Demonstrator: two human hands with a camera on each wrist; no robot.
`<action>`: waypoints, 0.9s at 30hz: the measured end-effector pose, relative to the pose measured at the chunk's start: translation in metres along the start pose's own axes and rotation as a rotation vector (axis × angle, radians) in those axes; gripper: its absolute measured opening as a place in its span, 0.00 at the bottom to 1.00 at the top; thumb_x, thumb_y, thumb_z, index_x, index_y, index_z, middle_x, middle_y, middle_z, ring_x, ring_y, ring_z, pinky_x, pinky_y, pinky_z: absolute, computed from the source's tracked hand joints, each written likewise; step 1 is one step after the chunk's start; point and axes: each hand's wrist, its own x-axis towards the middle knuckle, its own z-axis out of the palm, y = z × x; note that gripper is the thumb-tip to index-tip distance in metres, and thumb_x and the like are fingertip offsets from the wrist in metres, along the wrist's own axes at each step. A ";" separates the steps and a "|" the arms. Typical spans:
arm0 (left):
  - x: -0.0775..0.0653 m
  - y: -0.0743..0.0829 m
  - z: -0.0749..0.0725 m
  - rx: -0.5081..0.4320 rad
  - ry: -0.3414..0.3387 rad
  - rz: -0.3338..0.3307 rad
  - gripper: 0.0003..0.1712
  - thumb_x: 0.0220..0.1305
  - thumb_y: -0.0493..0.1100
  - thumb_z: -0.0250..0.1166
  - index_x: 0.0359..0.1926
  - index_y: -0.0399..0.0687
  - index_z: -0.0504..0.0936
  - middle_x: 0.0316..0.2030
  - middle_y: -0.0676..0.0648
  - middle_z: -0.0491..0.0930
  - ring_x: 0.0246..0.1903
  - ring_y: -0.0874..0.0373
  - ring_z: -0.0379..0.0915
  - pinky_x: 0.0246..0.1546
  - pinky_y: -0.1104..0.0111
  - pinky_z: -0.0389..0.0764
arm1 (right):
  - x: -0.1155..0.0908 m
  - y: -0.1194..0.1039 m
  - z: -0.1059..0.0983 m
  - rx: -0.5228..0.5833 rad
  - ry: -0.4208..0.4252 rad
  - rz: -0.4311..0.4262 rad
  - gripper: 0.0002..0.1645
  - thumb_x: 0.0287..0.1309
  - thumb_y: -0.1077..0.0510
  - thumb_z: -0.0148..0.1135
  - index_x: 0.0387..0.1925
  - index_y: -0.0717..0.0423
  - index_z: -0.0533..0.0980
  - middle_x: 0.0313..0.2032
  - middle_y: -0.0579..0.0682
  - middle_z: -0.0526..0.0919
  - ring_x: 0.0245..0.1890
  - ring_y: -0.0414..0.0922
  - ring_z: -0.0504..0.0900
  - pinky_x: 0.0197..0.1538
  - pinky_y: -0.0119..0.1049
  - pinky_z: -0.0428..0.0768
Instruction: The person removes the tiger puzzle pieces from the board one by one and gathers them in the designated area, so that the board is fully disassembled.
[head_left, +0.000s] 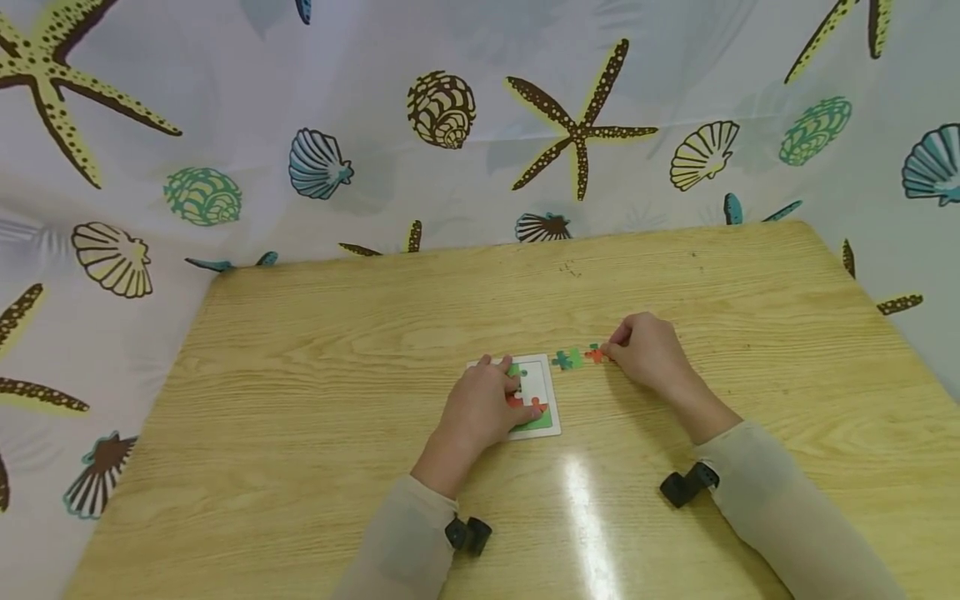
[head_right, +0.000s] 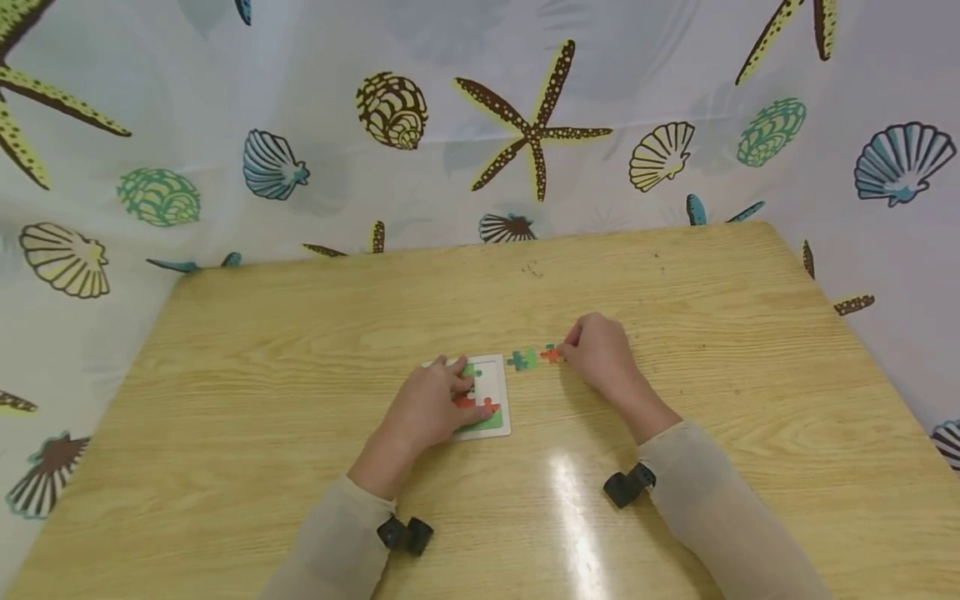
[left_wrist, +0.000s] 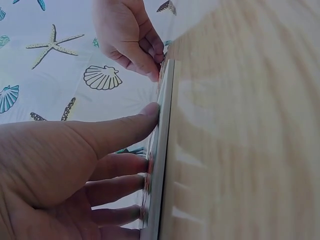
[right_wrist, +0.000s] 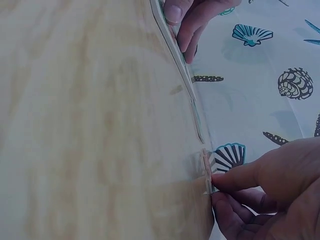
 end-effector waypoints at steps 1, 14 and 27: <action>0.000 0.000 0.000 0.002 -0.001 0.002 0.33 0.62 0.53 0.77 0.62 0.40 0.84 0.73 0.41 0.69 0.77 0.37 0.57 0.74 0.49 0.64 | 0.000 0.000 0.000 0.001 0.000 -0.001 0.11 0.68 0.58 0.69 0.32 0.61 0.84 0.32 0.56 0.87 0.29 0.48 0.80 0.34 0.39 0.77; -0.002 -0.003 -0.007 -0.031 -0.026 0.039 0.34 0.62 0.53 0.77 0.64 0.41 0.83 0.74 0.41 0.68 0.78 0.38 0.53 0.76 0.49 0.60 | 0.000 0.005 -0.002 0.060 -0.005 0.033 0.11 0.69 0.57 0.68 0.34 0.61 0.83 0.33 0.55 0.85 0.32 0.49 0.80 0.37 0.41 0.77; -0.002 -0.009 -0.008 -0.042 -0.089 0.046 0.36 0.65 0.53 0.75 0.68 0.42 0.79 0.77 0.44 0.63 0.79 0.38 0.50 0.76 0.47 0.60 | -0.001 0.007 -0.004 0.098 -0.042 0.057 0.12 0.70 0.55 0.67 0.36 0.62 0.83 0.36 0.56 0.85 0.36 0.50 0.81 0.41 0.43 0.78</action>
